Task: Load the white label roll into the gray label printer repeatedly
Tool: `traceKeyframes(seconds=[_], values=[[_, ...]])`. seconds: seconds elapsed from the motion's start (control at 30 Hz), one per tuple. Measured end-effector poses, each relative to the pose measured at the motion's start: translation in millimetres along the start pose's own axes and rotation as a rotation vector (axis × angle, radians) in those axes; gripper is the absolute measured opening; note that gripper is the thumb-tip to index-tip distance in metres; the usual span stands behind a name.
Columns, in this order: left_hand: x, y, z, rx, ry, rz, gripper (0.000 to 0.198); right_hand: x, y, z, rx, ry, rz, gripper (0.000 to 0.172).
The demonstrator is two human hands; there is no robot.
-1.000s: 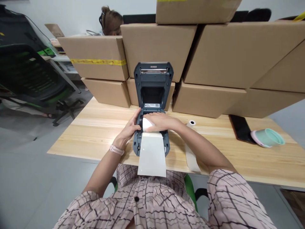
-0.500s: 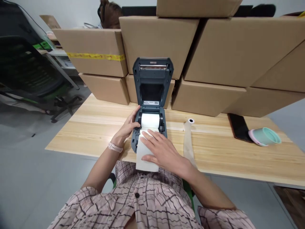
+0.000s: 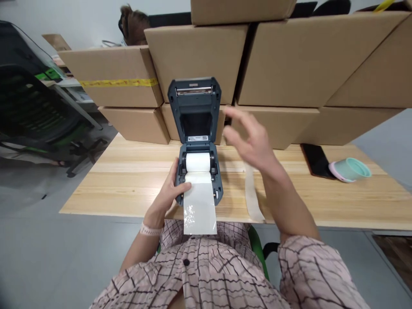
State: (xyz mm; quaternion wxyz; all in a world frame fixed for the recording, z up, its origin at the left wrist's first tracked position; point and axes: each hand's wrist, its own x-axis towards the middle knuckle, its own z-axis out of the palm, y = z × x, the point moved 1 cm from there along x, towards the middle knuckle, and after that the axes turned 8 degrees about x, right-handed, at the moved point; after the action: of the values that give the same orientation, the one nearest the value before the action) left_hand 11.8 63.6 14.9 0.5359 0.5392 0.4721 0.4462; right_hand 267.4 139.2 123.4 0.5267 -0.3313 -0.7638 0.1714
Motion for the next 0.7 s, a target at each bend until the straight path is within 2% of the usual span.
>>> traceKeyframes(seconds=[0.03, 0.07, 0.1, 0.17, 0.23, 0.3, 0.4, 0.5, 0.63, 0.7], values=[[-12, -1, 3.4, 0.013, 0.012, -0.023, 0.115, 19, 13, -1, 0.025, 0.08, 0.021, 0.048], [-22, -2, 6.3, 0.027, 0.036, -0.042, 0.116, 39, 26, 2, 0.074, 0.094, 0.031, 0.056], [-30, -3, 8.6, 0.04, 0.06, -0.054, 0.117, 57, 38, 7, 0.125, 0.072, 0.06, 0.062], [-40, -6, 11.7, 0.06, 0.096, -0.06, 0.117, 88, 58, 21, 0.193, 0.003, 0.178, 0.065], [-42, -10, 12.9, 0.071, 0.111, -0.044, 0.117, 106, 64, 34, 0.221, -0.05, 0.248, 0.066], [-41, -14, 12.2, 0.077, 0.112, -0.032, 0.117, 106, 55, 41, 0.221, -0.043, 0.217, 0.066], [-42, -19, 7.8, 0.103, 0.121, -0.014, 0.113, 71, 24, 36, 0.181, 0.017, 0.063, 0.061], [-46, -17, 0.8, 0.142, 0.195, 0.122, 0.092, 10, -10, 25, 0.136, 0.009, -0.092, 0.05], [-46, -3, -3.9, 0.219, 0.381, 0.39, 0.065, -72, -33, 26, 0.004, -0.203, -0.172, 0.039], [-44, 4, -1.1, 0.329, 0.412, 0.431, 0.062, -99, -35, 34, -0.065, -0.249, -0.175, 0.039]])
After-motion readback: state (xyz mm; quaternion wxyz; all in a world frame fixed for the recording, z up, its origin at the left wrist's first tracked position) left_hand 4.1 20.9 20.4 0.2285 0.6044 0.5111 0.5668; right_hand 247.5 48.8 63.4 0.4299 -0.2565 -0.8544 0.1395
